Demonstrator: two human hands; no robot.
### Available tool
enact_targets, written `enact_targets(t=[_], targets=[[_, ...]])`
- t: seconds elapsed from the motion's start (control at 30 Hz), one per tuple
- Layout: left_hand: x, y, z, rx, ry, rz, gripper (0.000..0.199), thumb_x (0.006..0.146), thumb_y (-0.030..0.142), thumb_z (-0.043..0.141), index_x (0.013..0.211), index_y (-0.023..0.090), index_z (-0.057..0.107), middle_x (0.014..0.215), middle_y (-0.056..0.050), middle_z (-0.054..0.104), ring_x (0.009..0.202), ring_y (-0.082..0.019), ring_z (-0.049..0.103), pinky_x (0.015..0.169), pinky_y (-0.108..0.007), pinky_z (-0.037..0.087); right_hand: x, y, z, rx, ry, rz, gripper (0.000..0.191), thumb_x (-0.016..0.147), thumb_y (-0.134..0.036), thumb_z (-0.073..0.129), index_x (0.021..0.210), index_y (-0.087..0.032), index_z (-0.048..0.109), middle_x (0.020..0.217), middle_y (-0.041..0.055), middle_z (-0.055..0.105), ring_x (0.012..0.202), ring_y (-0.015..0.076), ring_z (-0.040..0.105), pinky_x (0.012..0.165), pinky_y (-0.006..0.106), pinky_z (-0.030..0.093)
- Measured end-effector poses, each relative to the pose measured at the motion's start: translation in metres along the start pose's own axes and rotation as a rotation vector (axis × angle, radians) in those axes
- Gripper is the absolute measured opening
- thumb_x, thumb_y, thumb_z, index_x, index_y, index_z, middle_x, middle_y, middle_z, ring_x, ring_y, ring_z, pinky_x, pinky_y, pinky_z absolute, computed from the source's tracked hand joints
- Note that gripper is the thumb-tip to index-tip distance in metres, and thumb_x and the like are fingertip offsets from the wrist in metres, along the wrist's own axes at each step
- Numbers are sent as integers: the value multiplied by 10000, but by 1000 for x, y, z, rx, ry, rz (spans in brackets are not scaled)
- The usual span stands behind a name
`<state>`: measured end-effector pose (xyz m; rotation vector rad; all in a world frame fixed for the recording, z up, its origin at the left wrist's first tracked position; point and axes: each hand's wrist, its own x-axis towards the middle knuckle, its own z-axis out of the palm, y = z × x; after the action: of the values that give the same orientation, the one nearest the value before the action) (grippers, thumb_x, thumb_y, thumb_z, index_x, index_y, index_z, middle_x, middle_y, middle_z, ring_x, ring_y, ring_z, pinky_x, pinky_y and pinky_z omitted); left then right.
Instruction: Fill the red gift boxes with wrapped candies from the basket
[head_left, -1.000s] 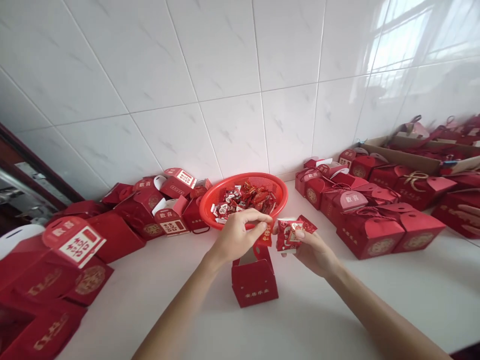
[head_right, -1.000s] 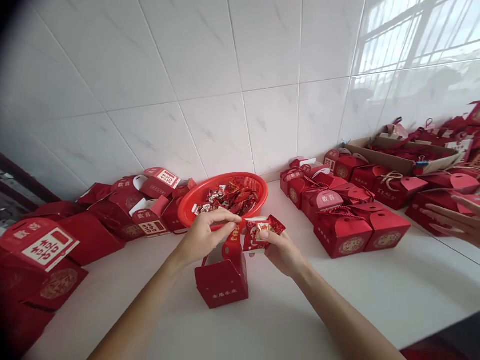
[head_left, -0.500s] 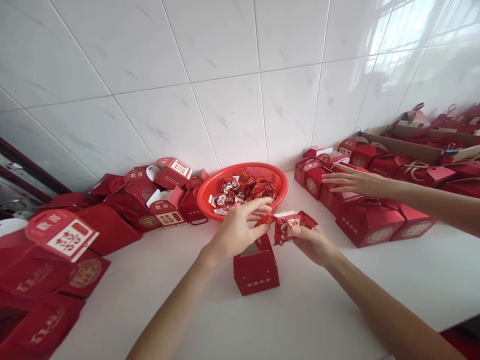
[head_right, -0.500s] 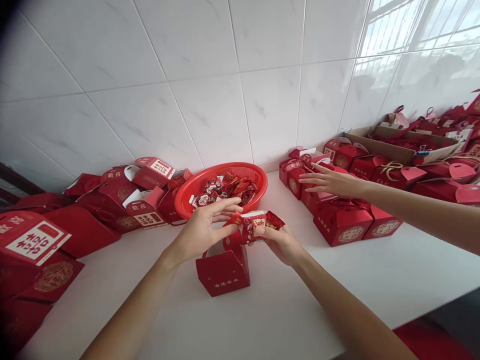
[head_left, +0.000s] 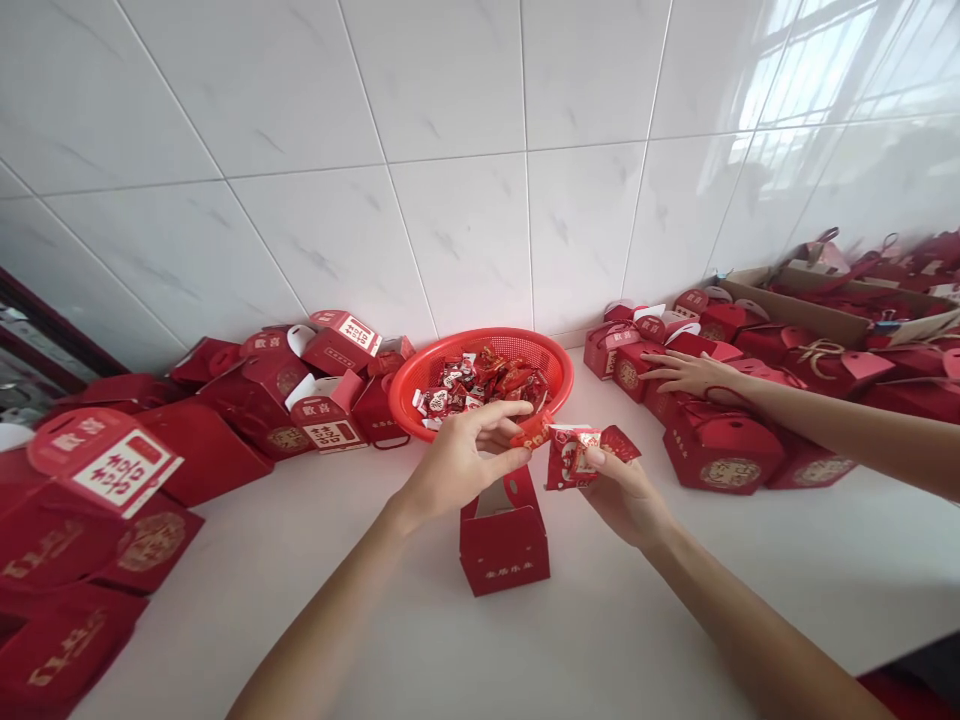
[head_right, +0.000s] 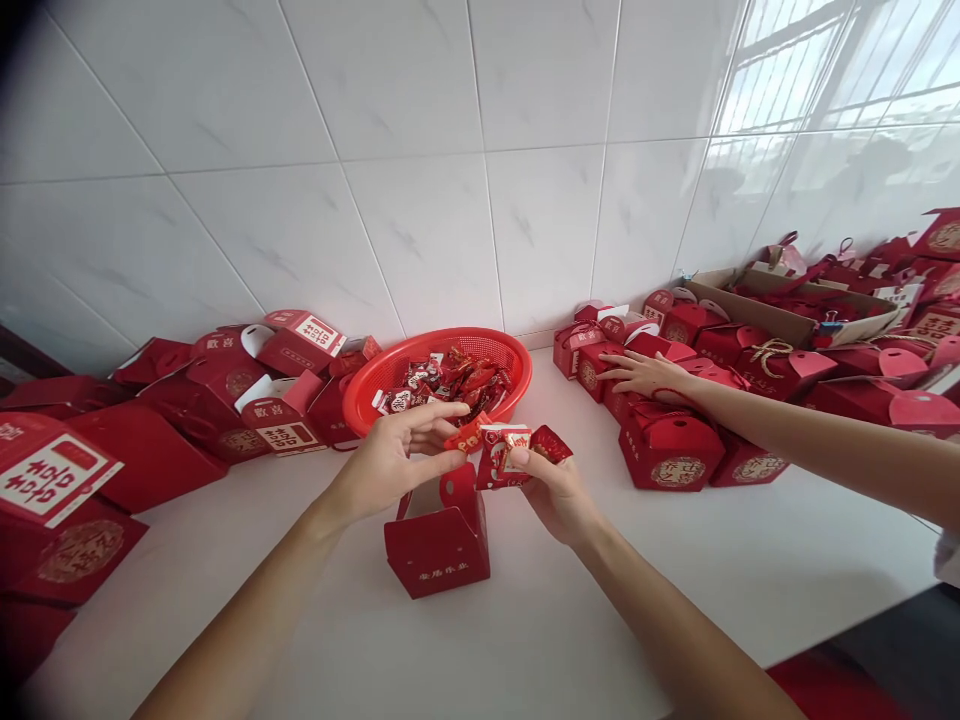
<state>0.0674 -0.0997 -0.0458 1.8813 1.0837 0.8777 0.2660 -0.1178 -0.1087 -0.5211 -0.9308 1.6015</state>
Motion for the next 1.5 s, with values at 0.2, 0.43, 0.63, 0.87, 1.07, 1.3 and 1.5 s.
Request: enact_targets(t=[0.2, 0.43, 0.63, 0.87, 1.07, 1.3, 1.5], targets=[[-1, -1, -4, -88, -26, 57, 422, 778, 311, 761, 1184, 223, 686, 829, -5, 708, 828, -187, 702, 805, -324, 590, -4, 1, -2, 30, 49, 56, 287, 680, -435, 833, 856, -225, 748, 821, 35, 728, 726, 197, 645, 698, 344, 541], [-2, 5, -6, -127, -147, -6, 422, 784, 349, 761, 1181, 227, 686, 922, -28, 732, 873, -202, 706, 809, -324, 586, -5, -1, -1, -29, -26, 63, 333, 686, -455, 824, 925, -230, 771, 863, 51, 751, 800, 223, 670, 781, 361, 530], [-3, 9, 0, -148, -65, 23, 316, 834, 399, 718, 1091, 216, 733, 1041, -60, 757, 995, -244, 704, 898, -372, 582, -7, -4, -1, -76, -48, 30, 339, 682, -500, 804, 879, -227, 763, 818, 54, 724, 782, 242, 657, 799, 404, 531], [-1, 7, 5, -369, 136, -45, 393, 679, 402, 851, 970, 191, 693, 965, -49, 767, 937, -256, 728, 852, -396, 603, -8, -1, -2, -116, -150, 76, 429, 720, -498, 771, 1051, -227, 743, 928, 74, 728, 896, 273, 668, 836, 412, 520], [-1, 7, 10, -362, 111, -4, 262, 711, 349, 831, 853, 184, 686, 944, -43, 760, 928, -233, 711, 864, -376, 575, -9, 1, -1, -120, -118, 33, 327, 737, -476, 773, 948, -227, 748, 920, 77, 736, 938, 287, 672, 847, 417, 523], [-1, 9, 3, -208, 82, 41, 217, 842, 383, 713, 914, 180, 742, 906, -45, 760, 884, -209, 699, 817, -311, 557, -11, -4, 1, -161, -125, 31, 332, 742, -483, 772, 942, -218, 757, 886, 67, 740, 835, 254, 679, 776, 378, 536], [-1, 10, -1, -214, 68, 59, 182, 838, 344, 727, 814, 170, 776, 817, -43, 765, 827, -198, 710, 783, -280, 566, -10, -2, -2, -118, -201, -1, 312, 785, -428, 753, 1008, -210, 748, 899, 57, 742, 797, 219, 684, 739, 338, 543]])
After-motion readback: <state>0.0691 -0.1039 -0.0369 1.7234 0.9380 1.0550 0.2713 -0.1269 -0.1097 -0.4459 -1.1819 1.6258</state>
